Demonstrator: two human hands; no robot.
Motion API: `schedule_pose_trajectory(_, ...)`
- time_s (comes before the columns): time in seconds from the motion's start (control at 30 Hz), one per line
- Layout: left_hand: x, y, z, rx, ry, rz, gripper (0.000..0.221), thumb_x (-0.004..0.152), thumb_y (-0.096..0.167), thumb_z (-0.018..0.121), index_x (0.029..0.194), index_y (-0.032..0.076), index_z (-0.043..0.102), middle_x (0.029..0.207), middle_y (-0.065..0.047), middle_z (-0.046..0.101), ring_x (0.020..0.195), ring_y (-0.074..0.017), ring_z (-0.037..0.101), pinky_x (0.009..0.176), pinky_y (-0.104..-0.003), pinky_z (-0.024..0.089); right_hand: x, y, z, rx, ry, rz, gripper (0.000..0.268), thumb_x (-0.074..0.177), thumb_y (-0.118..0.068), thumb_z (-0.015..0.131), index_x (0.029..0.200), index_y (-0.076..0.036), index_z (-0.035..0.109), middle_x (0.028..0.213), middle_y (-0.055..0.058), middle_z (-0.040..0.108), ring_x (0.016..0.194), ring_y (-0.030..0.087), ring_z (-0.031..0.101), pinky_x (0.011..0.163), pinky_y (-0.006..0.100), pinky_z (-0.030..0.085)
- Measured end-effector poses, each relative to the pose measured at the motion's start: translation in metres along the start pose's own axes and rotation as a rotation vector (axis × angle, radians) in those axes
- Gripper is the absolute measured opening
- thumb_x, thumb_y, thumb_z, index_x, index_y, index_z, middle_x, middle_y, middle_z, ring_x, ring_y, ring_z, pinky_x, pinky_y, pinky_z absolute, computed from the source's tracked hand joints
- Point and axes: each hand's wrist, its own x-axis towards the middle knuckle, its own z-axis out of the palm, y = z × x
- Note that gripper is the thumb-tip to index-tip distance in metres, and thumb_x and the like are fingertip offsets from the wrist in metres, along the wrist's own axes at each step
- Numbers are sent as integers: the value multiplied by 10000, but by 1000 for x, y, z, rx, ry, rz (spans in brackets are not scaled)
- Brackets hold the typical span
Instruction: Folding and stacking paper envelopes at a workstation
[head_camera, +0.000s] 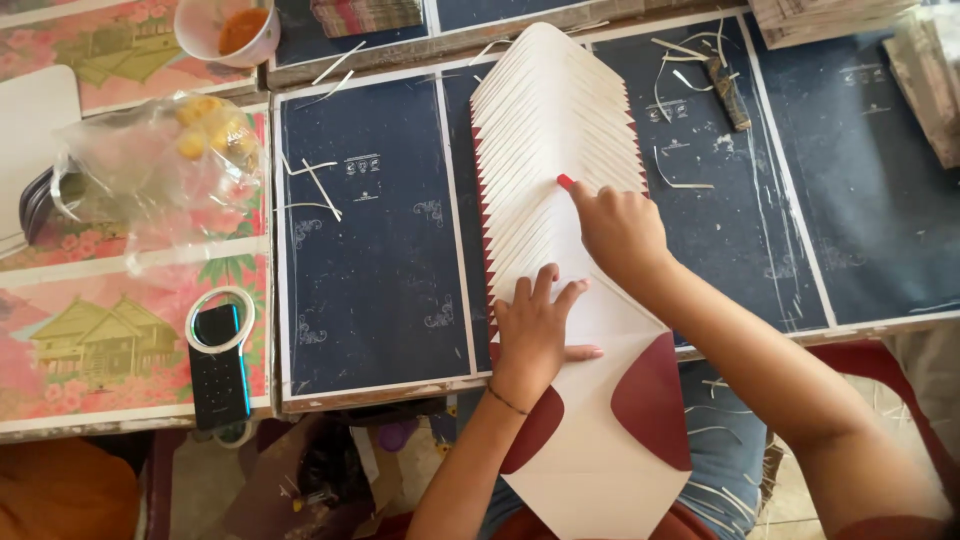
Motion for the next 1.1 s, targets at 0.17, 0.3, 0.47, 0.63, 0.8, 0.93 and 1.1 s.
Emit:
schedule_pose_trajectory(0.17, -2, -2, 16, 50, 174, 32, 935, 619, 777, 826, 1422, 368, 577, 1360, -34, 494, 1007, -283, 593, 732, -552, 550, 117, 68, 79, 229, -81, 268, 127, 1063, -269, 649, 1112, -242, 764, 860, 132, 776, 831, 410, 813, 706, 547, 649)
schedule_pose_trajectory(0.3, 2, -2, 12, 29, 195, 24, 658, 804, 608, 834, 1373, 344, 636, 1305, -25, 507, 974, -280, 611, 714, -526, 569, 139, 76, 121, 363, -151, 428, 135, 1040, -279, 723, 1148, -255, 799, 956, 118, 807, 955, 401, 815, 757, 582, 638)
schedule_pose_trajectory(0.47, 29, -7, 15, 41, 107, 24, 390, 896, 368, 839, 1252, 367, 678, 1185, 16, 542, 1029, -279, 597, 796, -497, 517, 13, 25, 29, 241, -184, 373, 158, 1130, -277, 562, 1170, -194, 691, 918, 192, 786, 896, 461, 809, 780, 584, 643)
schedule_pose_trajectory(0.63, 69, 4, 0, 168, 42, 41, 1008, 626, 426, 1048, 1494, 381, 536, 1644, -136, 422, 1493, -381, 371, 1184, -657, 309, -11, 40, 31, 246, -171, 331, 211, 1159, -379, 504, 1181, -193, 600, 908, 182, 787, 842, 497, 801, 781, 609, 639)
schedule_pose_trajectory(0.8, 79, 29, -37, 430, -290, -115, 1384, 651, 616, 1013, 1739, 472, 170, 1854, -173, -11, 1667, -484, -122, 1188, -850, -171, 63, 84, 67, 518, -20, 376, 161, 1171, -195, 496, 1271, -71, 472, 1047, 313, 680, 937, 650, 714, 841, 740, 573)
schedule_pose_trajectory(0.93, 87, 36, -45, 409, -410, -171, 1394, 702, 567, 1013, 1737, 495, 82, 1851, -174, -20, 1651, -549, -75, 1157, -910, -124, 106, 94, 97, 565, -6, 439, 178, 1154, -313, 567, 1230, -152, 560, 1093, 179, 692, 984, 542, 739, 860, 654, 597)
schedule_pose_trajectory(1.1, 84, 30, -47, 270, -416, -159, 1367, 736, 449, 1028, 1742, 490, 104, 1854, -184, -62, 1651, -572, -65, 1132, -917, 191, 110, 84, 113, 474, 17, 397, 246, 975, -404, 832, 1050, -170, 816, 985, 58, 709, 902, 379, 773, 775, 535, 653)
